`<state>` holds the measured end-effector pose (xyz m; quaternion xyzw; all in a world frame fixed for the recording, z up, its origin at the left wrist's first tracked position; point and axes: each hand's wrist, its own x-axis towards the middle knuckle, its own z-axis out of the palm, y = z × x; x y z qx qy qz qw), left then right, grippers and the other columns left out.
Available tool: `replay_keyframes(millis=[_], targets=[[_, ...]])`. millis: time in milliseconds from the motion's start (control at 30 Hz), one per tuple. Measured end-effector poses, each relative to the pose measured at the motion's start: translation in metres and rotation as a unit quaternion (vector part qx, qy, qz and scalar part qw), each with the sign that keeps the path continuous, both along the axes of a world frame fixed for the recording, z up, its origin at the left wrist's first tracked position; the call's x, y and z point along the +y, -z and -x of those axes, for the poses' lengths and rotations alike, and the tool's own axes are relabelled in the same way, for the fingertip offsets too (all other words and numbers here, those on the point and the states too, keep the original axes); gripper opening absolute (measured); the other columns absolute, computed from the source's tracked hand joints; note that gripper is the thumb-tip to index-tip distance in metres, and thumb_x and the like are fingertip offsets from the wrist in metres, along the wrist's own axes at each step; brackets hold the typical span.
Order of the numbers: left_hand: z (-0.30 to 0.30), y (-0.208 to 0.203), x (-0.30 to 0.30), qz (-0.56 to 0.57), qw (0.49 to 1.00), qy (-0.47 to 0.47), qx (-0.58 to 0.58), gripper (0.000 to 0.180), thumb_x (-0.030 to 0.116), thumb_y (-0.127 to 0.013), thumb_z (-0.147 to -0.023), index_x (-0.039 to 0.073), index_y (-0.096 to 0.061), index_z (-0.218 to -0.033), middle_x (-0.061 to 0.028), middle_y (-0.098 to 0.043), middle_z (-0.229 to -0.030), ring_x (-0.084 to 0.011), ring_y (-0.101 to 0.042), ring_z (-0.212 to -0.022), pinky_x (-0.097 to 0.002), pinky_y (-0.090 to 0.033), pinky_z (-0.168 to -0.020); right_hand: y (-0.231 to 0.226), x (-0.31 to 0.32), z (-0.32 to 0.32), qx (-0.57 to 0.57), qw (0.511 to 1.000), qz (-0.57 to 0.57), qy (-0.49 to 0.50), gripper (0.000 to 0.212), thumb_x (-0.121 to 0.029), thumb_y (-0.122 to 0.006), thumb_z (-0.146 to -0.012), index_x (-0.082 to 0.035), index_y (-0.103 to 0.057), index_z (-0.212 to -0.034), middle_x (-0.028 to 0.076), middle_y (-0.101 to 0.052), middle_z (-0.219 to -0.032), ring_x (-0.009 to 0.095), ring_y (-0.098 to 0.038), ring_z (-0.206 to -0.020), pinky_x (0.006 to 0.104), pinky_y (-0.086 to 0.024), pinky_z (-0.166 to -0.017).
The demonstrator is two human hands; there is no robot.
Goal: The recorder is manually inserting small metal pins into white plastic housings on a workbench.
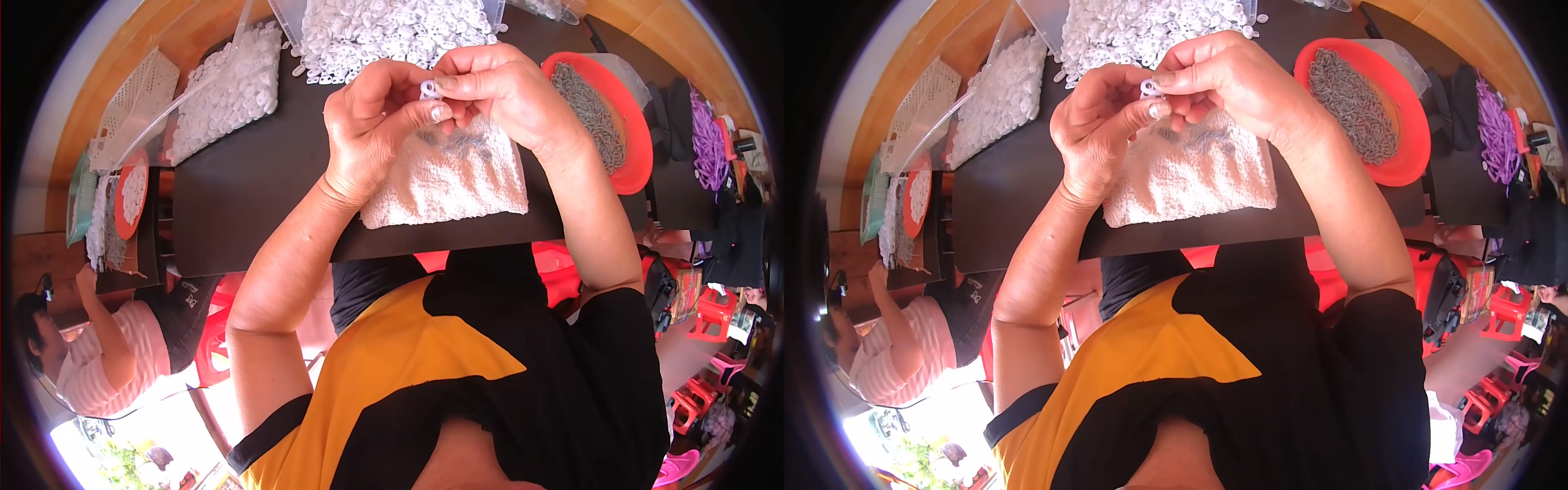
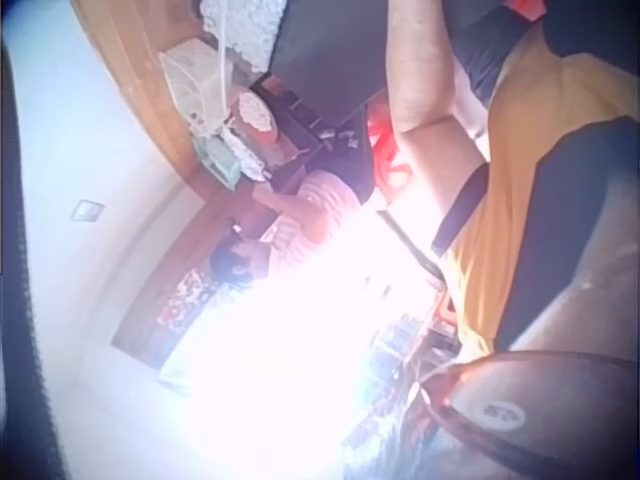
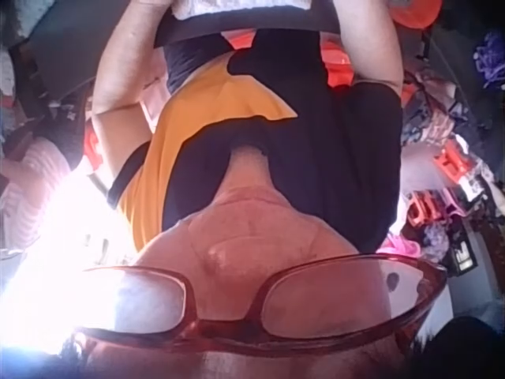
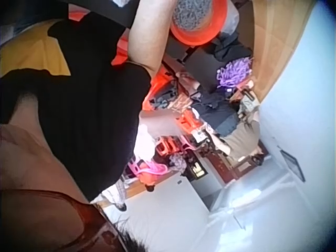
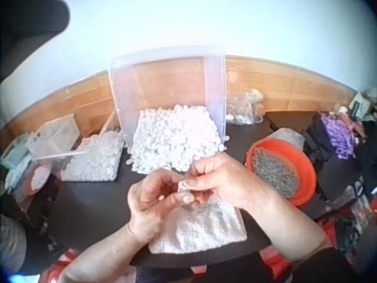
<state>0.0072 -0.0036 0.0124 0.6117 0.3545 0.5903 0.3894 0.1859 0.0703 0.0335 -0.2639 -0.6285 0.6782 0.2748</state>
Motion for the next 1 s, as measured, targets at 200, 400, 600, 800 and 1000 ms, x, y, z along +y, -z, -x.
replay_keyframes(millis=[200,400,600,800,1000], targets=[[-0.001,0.003,-0.001,-0.093,0.995,0.003,0.022,0.018,-0.004,-0.069,-0.084,-0.006,-0.058,-0.098,-0.0127,-0.068,-0.083,-0.0168,-0.069,-0.073,-0.0275,-0.059,-0.069,-0.004,-0.008,0.0,0.017,0.999,0.038,-0.016,0.02,-0.019,-0.064,-0.089,0.001,-0.066,-0.087,0.005,-0.067,-0.074,0.013,-0.065,-0.062,0.0208,-0.046,-0.058],[0.001,0.003,0.0,-0.114,0.993,0.009,0.042,0.017,-0.005,-0.07,-0.083,-0.006,-0.059,-0.096,-0.0125,-0.068,-0.083,-0.017,-0.069,-0.072,-0.0276,-0.059,-0.068,0.0,-0.009,0.002,0.033,0.998,0.055,-0.023,0.021,-0.02,-0.064,-0.089,0.001,-0.066,-0.087,0.006,-0.066,-0.073,0.014,-0.065,-0.06,0.0206,-0.047,-0.055],[0.003,0.005,0.001,-0.075,0.997,0.03,0.003,0.017,-0.004,-0.071,-0.083,-0.005,-0.06,-0.094,-0.0116,-0.068,-0.082,-0.0172,-0.069,-0.071,-0.0274,-0.058,-0.067,0.008,-0.007,0.005,0.065,0.994,0.076,-0.033,0.019,-0.018,-0.065,-0.089,0.001,-0.065,-0.086,0.006,-0.065,-0.072,0.015,-0.065,-0.059,0.0203,-0.047,-0.053],[-0.002,0.015,0.006,-0.073,0.996,0.025,-0.047,0.02,-0.001,-0.074,-0.081,-0.003,-0.06,-0.096,-0.0084,-0.067,-0.082,-0.0136,-0.068,-0.073,-0.0243,-0.056,-0.068,0.0,-0.009,0.004,0.065,0.996,0.062,-0.011,0.019,-0.018,-0.063,-0.09,0.0,-0.065,-0.085,0.005,-0.064,-0.071,0.013,-0.063,-0.062,0.0222,-0.046,-0.058],[-0.002,0.013,0.008,-0.112,0.994,0.001,-0.005,0.027,-0.002,-0.078,-0.076,-0.001,-0.06,-0.097,-0.0077,-0.068,-0.086,-0.0119,-0.068,-0.076,-0.0232,-0.055,-0.069,-0.005,-0.009,-0.001,0.047,0.998,-0.032,-0.005,0.021,-0.019,-0.063,-0.09,0.0,-0.065,-0.083,0.003,-0.062,-0.069,0.01,-0.06,-0.062,0.0217,-0.044,-0.061]])
